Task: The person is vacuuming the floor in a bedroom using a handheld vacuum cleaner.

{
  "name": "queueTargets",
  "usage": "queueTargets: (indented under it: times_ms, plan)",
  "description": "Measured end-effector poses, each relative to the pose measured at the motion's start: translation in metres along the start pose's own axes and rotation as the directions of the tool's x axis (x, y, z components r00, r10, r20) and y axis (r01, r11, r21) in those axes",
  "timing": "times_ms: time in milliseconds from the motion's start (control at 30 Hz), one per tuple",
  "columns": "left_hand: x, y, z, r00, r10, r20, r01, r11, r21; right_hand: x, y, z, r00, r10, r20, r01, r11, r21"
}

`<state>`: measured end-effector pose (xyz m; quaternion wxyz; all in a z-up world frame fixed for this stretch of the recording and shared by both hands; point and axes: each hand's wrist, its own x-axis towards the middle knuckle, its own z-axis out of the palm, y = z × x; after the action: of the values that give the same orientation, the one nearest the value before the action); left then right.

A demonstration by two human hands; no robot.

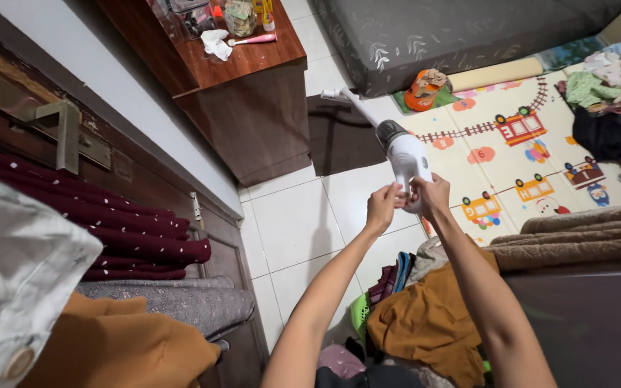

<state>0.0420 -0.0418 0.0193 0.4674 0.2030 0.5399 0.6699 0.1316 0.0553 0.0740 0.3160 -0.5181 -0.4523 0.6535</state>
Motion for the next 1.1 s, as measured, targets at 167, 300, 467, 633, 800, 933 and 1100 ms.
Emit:
queueTargets:
  times_ms: [167,300,467,633,800,933,1100]
  plan:
    - [-0.024,0.021,0.022,0.999,-0.048,0.018,0.047,0.998,0.044,-0.029,-0.004,-0.020,0.996,-0.085,0.031,0.089,0.985,-0.149]
    - [-0.037,0.030,0.031,0.993,-0.109,-0.046,0.116,0.976,0.183,-0.052,-0.008,-0.028,0.989,-0.131,0.068,0.144,0.961,-0.238]
    - [-0.049,0.013,0.036,0.988,-0.111,-0.111,0.145,0.915,0.376,-0.068,0.021,-0.044,0.992,-0.112,0.061,0.125,0.947,-0.296]
    - [-0.058,-0.009,0.031,0.968,-0.202,-0.149,0.249,0.853,0.459,-0.097,0.043,-0.043,0.999,-0.009,0.034,0.023,0.909,-0.416]
    - [-0.050,-0.033,0.017,0.919,-0.305,-0.250,0.389,0.811,0.438,-0.095,0.080,-0.038,0.992,-0.112,0.054,0.121,0.765,-0.632]
    - [-0.039,-0.048,-0.007,0.888,-0.324,-0.327,0.449,0.764,0.464,-0.072,0.123,-0.027,0.990,-0.124,0.072,0.137,0.671,-0.729]
    - [-0.027,-0.065,-0.026,0.891,-0.315,-0.328,0.452,0.689,0.566,-0.072,0.129,-0.014,0.999,0.033,0.031,0.003,0.640,-0.768]
